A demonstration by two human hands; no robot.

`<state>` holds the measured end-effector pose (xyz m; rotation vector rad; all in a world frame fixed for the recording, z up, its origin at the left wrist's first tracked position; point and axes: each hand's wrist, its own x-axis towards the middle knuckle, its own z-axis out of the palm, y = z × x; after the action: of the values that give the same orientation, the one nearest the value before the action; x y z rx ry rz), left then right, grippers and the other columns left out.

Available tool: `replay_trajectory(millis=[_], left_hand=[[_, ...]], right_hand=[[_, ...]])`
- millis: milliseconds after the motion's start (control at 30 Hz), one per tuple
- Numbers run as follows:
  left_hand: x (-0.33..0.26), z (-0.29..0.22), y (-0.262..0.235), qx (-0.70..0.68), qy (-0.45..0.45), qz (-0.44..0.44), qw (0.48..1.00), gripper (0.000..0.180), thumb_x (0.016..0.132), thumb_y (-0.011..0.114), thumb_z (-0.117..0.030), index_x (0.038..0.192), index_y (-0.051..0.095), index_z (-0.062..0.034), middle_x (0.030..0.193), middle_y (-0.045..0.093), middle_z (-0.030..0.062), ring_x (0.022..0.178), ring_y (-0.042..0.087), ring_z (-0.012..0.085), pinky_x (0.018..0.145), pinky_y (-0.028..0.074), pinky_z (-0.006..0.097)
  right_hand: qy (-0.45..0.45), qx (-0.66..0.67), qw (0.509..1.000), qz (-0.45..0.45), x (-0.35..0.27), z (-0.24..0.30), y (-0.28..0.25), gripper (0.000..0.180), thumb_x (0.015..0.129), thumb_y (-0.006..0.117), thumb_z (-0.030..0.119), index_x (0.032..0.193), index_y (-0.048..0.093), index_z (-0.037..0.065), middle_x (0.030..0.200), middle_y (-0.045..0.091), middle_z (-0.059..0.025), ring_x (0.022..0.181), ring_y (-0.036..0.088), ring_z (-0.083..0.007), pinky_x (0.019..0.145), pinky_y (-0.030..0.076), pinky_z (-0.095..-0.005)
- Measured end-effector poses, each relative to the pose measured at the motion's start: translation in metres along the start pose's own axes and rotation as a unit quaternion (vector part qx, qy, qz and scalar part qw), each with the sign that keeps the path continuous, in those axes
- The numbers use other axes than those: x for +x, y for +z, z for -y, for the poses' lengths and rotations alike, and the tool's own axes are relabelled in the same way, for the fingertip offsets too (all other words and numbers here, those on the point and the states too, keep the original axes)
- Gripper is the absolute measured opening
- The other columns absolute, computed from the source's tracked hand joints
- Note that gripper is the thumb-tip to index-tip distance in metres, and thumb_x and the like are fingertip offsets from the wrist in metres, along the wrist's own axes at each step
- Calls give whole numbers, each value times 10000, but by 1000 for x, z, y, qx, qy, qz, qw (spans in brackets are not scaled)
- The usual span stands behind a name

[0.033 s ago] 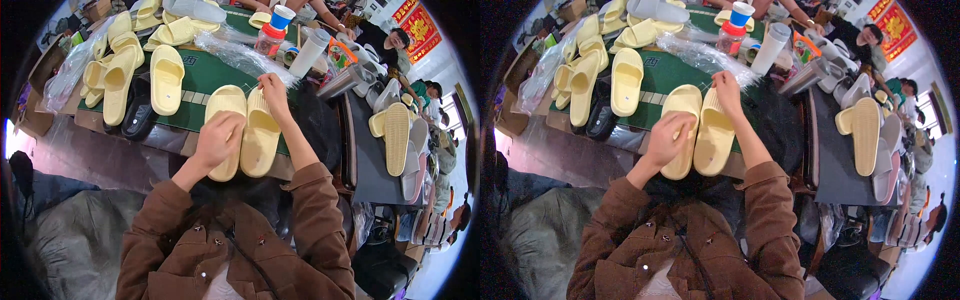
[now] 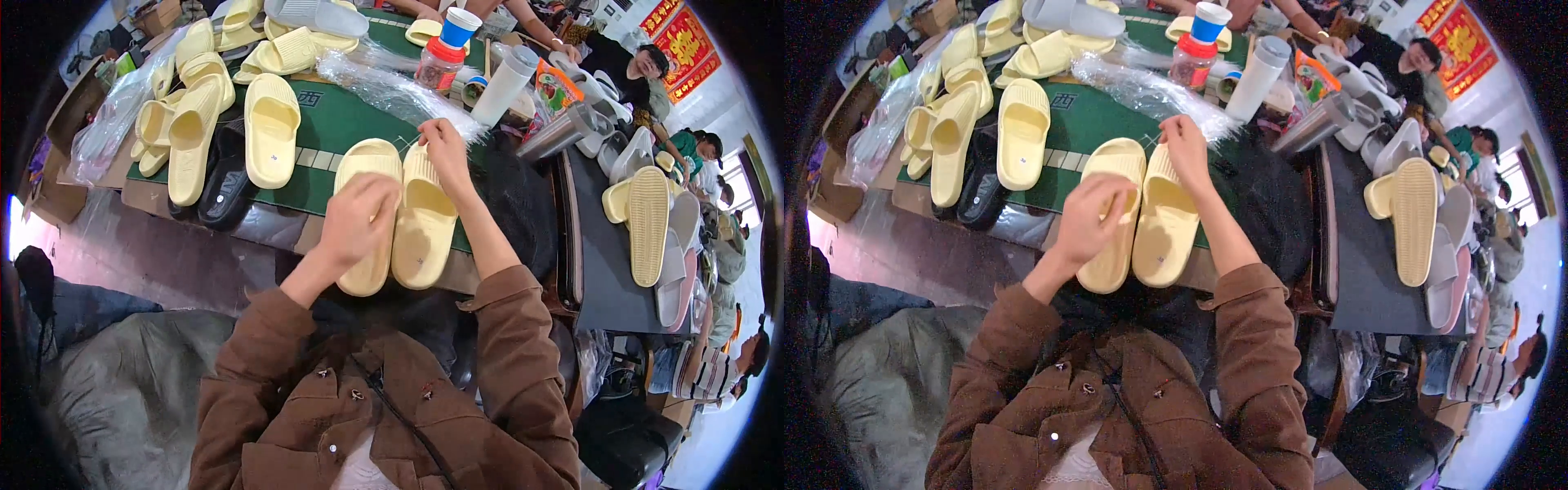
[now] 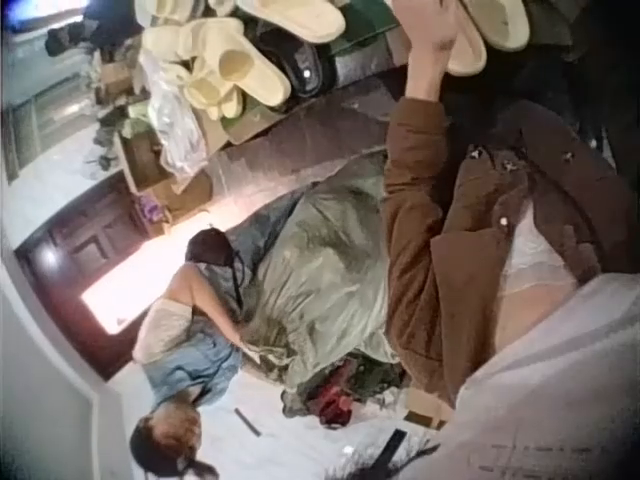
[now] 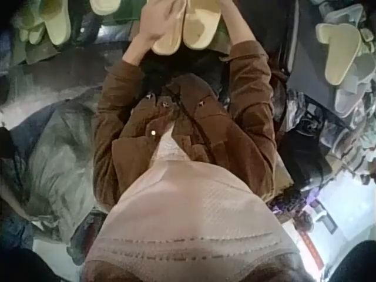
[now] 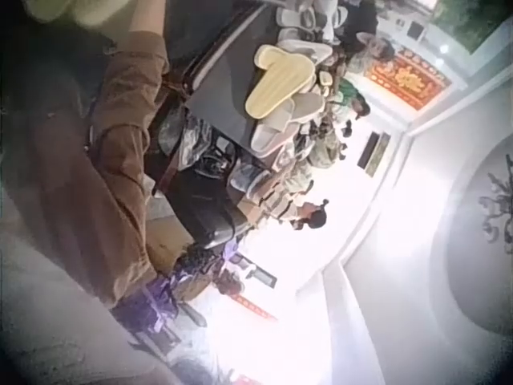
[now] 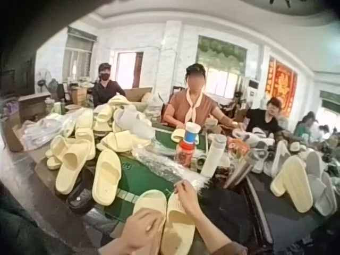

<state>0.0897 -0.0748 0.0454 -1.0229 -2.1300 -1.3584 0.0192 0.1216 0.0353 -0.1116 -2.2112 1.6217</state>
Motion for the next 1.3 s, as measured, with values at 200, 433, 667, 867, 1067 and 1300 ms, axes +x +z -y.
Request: replay_trajectory(millis=[200, 433, 667, 867, 1067, 1300], left_hand=[[68, 52, 32, 64, -81, 72, 992, 232, 847, 547, -50, 1074, 588, -27, 917, 655, 153, 830, 633, 313, 731, 501, 351], [76, 74, 58, -58, -163, 91, 981, 176, 860, 566, -100, 1001, 597, 0, 864, 669, 164, 773, 661, 248, 697, 505, 329], [67, 70, 64, -105, -161, -7, 981, 155, 860, 605, -124, 905, 601, 24, 753, 657, 147, 671, 637, 212, 616, 483, 328], [61, 72, 66, -106, -184, -35, 977, 135, 878, 569, -94, 945, 615, 14, 769, 641, 78, 691, 605, 116, 643, 475, 260], [55, 78, 70, -170, -173, -93, 966, 117, 864, 561, -79, 889, 618, 19, 706, 616, 94, 614, 576, 141, 594, 457, 293], [55, 78, 70, -96, -168, -72, 978, 125, 869, 576, -96, 914, 638, 2, 734, 639, 54, 654, 588, 107, 618, 463, 250]], right_hand=[[-30, -38, 999, 26, -10, 3, 8, 198, 894, 542, 161, 888, 630, -17, 744, 638, -86, 668, 594, -139, 626, 461, -274], [-44, -29, 997, -52, -18, -5, 11, 177, 914, 541, 149, 894, 609, -12, 784, 629, -49, 701, 539, -84, 651, 450, -254], [-65, -13, 996, -55, -20, -4, 12, 154, 885, 591, 136, 919, 605, -13, 780, 620, -29, 701, 547, -80, 658, 456, -244], [-68, 97, 991, -56, -18, -17, 14, 139, 846, 626, 40, 980, 604, 14, 1012, 615, -58, 838, 559, -83, 751, 452, -221], [-78, 159, 982, -62, -15, -25, 15, 151, 848, 622, 45, 992, 645, 4, 1145, 604, -75, 919, 586, -119, 797, 470, -245], [-52, 141, 989, -16, -18, -20, 12, 184, 894, 588, 86, 1038, 665, 2, 1078, 637, -77, 923, 577, -98, 798, 457, -223]])
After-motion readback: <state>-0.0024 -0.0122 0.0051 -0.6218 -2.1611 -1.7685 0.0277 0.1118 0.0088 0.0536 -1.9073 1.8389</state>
